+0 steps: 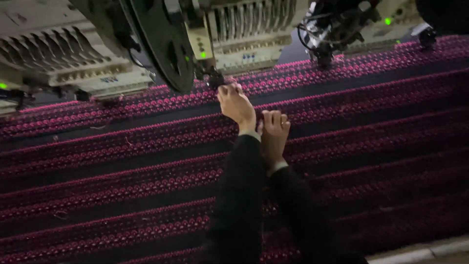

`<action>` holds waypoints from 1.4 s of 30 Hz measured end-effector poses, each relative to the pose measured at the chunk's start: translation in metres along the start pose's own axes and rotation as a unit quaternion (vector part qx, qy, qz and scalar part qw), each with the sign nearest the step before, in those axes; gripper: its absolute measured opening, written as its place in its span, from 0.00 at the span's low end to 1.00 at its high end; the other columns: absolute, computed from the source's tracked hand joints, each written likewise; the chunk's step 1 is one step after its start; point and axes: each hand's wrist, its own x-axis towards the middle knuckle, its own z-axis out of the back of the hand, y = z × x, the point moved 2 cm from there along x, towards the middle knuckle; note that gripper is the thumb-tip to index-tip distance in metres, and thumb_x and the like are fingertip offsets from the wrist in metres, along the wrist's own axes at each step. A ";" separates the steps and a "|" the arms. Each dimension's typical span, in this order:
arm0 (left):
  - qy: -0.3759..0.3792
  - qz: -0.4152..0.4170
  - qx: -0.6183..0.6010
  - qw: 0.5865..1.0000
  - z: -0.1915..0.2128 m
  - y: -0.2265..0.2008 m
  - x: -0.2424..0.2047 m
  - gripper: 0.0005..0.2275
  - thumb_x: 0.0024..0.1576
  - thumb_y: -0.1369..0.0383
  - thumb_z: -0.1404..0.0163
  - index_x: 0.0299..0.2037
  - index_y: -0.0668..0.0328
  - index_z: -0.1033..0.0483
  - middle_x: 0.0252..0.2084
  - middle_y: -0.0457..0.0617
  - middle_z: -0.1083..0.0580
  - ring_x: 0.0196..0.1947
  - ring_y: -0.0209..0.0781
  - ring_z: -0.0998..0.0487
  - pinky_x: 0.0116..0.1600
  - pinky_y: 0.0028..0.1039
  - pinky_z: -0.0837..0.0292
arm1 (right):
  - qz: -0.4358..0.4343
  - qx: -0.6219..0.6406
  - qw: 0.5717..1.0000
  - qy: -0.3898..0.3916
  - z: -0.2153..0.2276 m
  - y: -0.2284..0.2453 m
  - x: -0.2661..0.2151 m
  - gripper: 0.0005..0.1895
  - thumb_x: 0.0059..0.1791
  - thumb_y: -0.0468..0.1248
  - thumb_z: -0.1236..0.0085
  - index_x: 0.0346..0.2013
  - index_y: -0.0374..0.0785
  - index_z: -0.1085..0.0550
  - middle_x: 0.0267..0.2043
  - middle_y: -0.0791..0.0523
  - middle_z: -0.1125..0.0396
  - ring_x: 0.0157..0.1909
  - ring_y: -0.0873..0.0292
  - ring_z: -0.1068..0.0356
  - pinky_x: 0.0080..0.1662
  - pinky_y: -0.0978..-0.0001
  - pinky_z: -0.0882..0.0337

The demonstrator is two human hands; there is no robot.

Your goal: The person works on a large piece of dark fabric with pink patterns, likely a carpet or rug, moving along its length. They use their hands to pull, adjust, and tie loose threads on the surface. The person also reaches up to the overhead machinery to adjust components and thread paths.

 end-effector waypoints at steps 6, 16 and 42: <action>0.016 -0.004 0.013 1.000 0.011 -0.006 0.006 0.07 0.57 0.64 0.45 0.33 0.51 0.31 0.35 0.41 0.32 0.37 0.45 0.24 0.31 0.36 0.25 | -0.020 0.000 1.000 -0.024 -0.032 0.004 0.028 0.12 0.57 0.51 0.53 0.38 0.49 0.29 0.41 0.57 0.39 0.43 0.54 0.37 0.41 0.62 0.40; 0.127 0.084 -0.150 0.977 0.036 -0.003 0.017 0.02 0.64 0.64 0.58 0.41 0.39 0.34 0.30 0.50 0.24 0.35 0.65 0.20 0.43 0.57 0.25 | -0.021 0.038 0.999 -0.023 -0.021 0.007 0.036 0.11 0.47 0.49 0.44 0.38 0.50 0.32 0.40 0.60 0.41 0.42 0.57 0.41 0.39 0.65 0.41; 0.138 -0.194 -0.236 0.942 0.061 0.012 0.036 0.03 0.61 0.80 0.49 0.39 0.78 0.25 0.35 0.64 0.33 0.39 0.70 0.30 0.38 0.49 0.25 | -0.024 0.106 0.994 0.027 -0.011 0.011 0.034 0.05 0.52 0.38 0.48 0.39 0.46 0.34 0.38 0.58 0.44 0.41 0.55 0.43 0.40 0.61 0.43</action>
